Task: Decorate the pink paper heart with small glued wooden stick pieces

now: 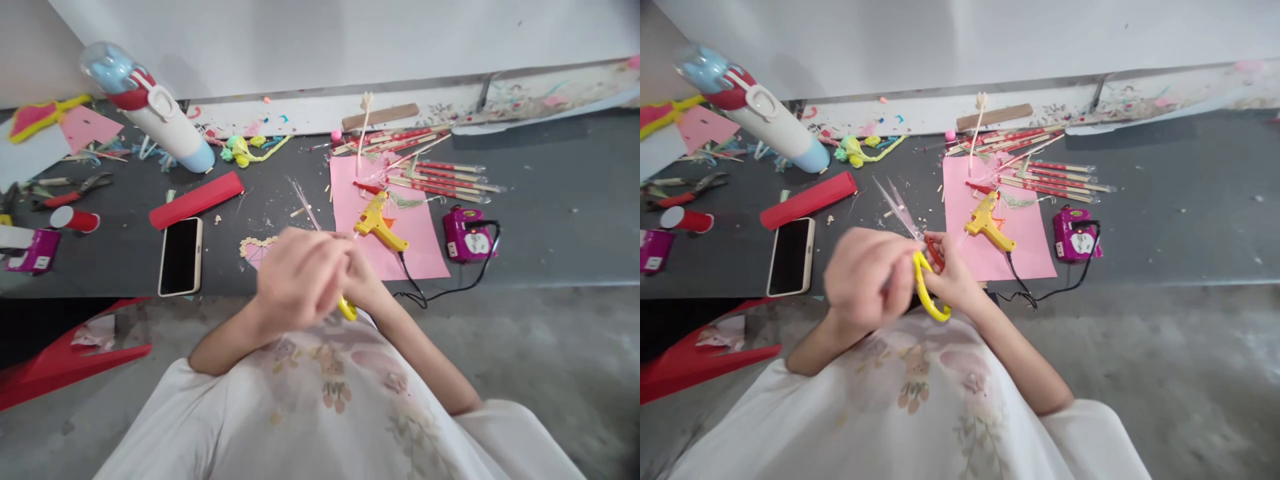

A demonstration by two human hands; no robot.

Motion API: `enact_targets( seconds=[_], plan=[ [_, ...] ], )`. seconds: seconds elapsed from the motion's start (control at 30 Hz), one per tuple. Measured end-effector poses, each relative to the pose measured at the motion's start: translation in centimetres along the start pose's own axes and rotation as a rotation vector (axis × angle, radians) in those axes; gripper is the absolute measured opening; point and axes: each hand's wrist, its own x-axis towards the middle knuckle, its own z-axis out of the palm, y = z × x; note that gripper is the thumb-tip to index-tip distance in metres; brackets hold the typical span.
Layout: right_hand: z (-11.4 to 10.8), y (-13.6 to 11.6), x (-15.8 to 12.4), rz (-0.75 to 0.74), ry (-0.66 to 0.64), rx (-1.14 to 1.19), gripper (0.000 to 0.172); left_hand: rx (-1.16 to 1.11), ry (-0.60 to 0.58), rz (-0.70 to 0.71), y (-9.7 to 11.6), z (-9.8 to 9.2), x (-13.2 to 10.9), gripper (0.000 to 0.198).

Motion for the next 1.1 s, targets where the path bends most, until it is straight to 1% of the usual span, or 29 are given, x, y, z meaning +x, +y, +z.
enact_targets(
  seconds=[0.03,0.07,0.1,0.17,0.23,0.33,0.37,0.47,0.53,0.63,0.9,1.1],
  plan=[
    [-0.4,-0.5,-0.2,0.007,0.017,0.024,0.055,0.087,0.011,-0.094,-0.7,-0.5,-0.3,0.019],
    [-0.8,-1.0,-0.4,0.021,0.013,0.04,0.06,0.17,0.019,-0.179,-1.5,-0.9,-0.6,0.019],
    [-1.0,-1.6,-0.7,0.028,0.006,0.048,0.063,0.236,0.009,-0.229,-2.2,-1.1,-1.0,0.018],
    [-1.5,-2.5,-1.2,0.035,-0.031,0.046,0.066,0.3,-0.059,-0.278,-3.2,-1.2,-1.8,0.017],
    [-1.9,-3.2,-1.8,0.032,-0.066,0.009,0.068,0.302,-0.104,-0.28,-3.7,-1.1,-2.3,0.014],
    [-2.5,-3.6,-2.3,0.024,-0.113,-0.113,0.067,0.266,-0.106,-0.22,-3.7,-1.0,-2.7,0.003],
    [-2.6,-3.6,-2.5,0.027,-0.122,-0.155,0.066,0.253,-0.101,-0.194,-3.6,-1.0,-2.7,0.003],
    [-2.8,-3.8,-2.8,0.049,-0.133,-0.232,0.062,0.228,-0.081,-0.134,-3.4,-1.1,-2.8,0.015],
    [-2.9,-3.7,-2.9,0.053,-0.134,-0.252,0.062,0.217,-0.072,-0.139,-3.3,-1.1,-2.8,0.018],
    [-2.9,-3.6,-3.0,0.065,-0.139,-0.268,0.064,0.186,-0.09,-0.159,-3.3,-1.3,-2.7,0.018],
    [-3.0,-3.6,-2.7,0.091,-0.171,-0.29,0.081,0.075,-0.161,-0.23,-3.6,-1.6,-2.8,0.018],
    [-3.0,-3.7,-2.7,0.092,-0.169,-0.289,0.082,0.024,-0.23,-0.246,-4.0,-1.9,-2.7,0.021]
  ],
)
